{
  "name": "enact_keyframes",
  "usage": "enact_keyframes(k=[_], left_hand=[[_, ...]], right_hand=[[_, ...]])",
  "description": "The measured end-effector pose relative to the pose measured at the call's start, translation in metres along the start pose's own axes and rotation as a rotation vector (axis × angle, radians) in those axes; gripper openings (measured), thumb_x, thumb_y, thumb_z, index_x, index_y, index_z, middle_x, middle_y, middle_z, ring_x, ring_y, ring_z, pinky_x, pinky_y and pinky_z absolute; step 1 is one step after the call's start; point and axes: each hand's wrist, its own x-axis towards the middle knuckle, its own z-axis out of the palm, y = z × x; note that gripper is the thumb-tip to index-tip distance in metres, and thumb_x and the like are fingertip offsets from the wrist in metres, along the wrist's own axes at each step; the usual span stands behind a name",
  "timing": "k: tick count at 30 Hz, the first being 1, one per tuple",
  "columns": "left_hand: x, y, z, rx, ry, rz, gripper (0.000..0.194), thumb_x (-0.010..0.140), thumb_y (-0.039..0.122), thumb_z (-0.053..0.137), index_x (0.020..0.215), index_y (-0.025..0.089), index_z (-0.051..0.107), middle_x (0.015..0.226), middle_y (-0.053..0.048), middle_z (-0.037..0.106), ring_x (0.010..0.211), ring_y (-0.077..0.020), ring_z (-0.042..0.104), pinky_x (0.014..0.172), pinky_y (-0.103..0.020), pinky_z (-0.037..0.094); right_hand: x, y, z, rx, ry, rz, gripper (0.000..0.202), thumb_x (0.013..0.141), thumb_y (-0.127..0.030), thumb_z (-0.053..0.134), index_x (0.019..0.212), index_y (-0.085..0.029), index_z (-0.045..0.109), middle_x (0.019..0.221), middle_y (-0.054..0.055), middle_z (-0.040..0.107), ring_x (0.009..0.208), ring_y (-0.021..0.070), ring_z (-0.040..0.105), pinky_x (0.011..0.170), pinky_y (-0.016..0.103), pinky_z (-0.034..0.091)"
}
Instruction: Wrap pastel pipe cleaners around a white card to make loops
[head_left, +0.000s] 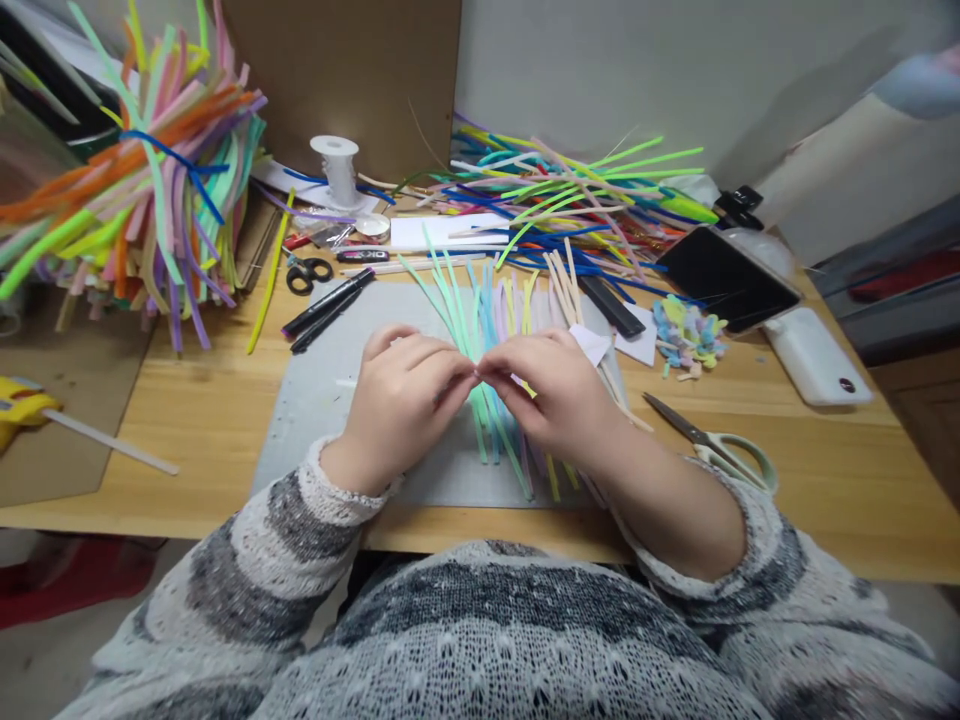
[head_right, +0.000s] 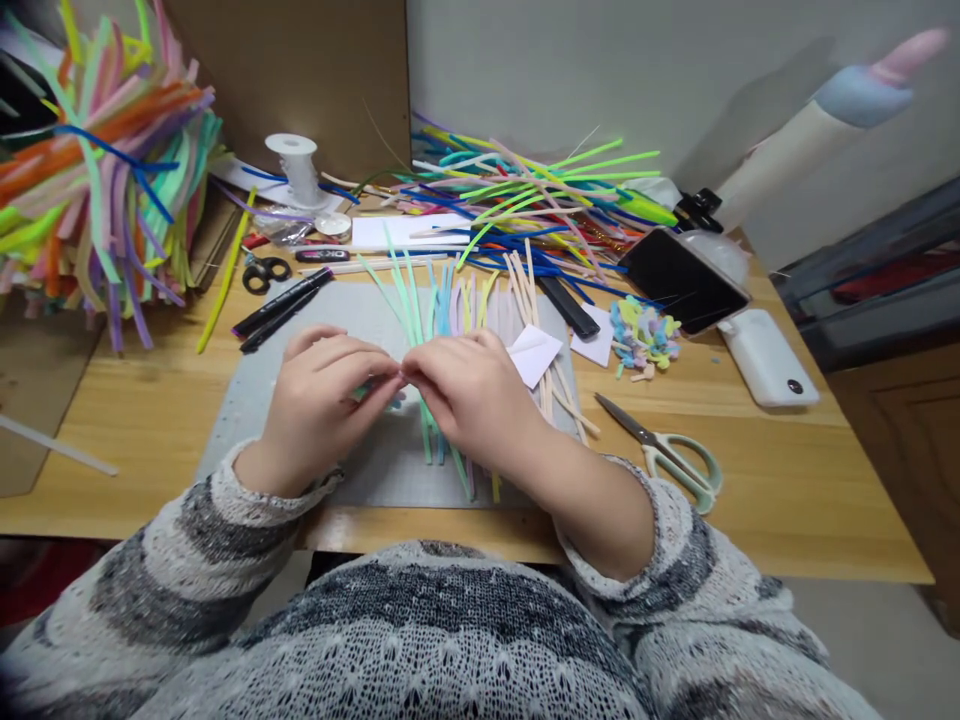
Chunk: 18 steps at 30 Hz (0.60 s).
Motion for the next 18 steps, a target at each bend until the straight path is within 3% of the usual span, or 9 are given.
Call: enact_keyframes(k=[9,18], left_hand=[[0.0009,0.0019,0.0021,-0.037,-0.093,-0.098,0.010,0.084,0.024,0.055,0.078,0.022,0.062,0.080,0.000,0.070,0.080,-0.0181,0.062,0.088,-0.039,0.037],[-0.0013,-0.0002,0.0040,-0.076,-0.186,-0.074,0.014,0.085,0.023,0.054,0.074,0.018,0.061,0.076,0.000,0.068,0.076,-0.0158,0.061,0.092,-0.038,0.036]], right_hand=[[0.0007,0.0012,0.0058,0.031,-0.021,0.073,0.005,0.089,-0.022,0.050,0.088,-0.027,0.052,0.085,0.001,0.065,0.082,0.0205,0.059,0.073,0.036,0.035],[0.0039,0.0053,0.0015,-0.032,-0.142,-0.008,0.004,0.084,-0.017,0.052,0.084,-0.020,0.054,0.081,0.003,0.065,0.076,0.0183,0.058,0.073,0.033,0.034]])
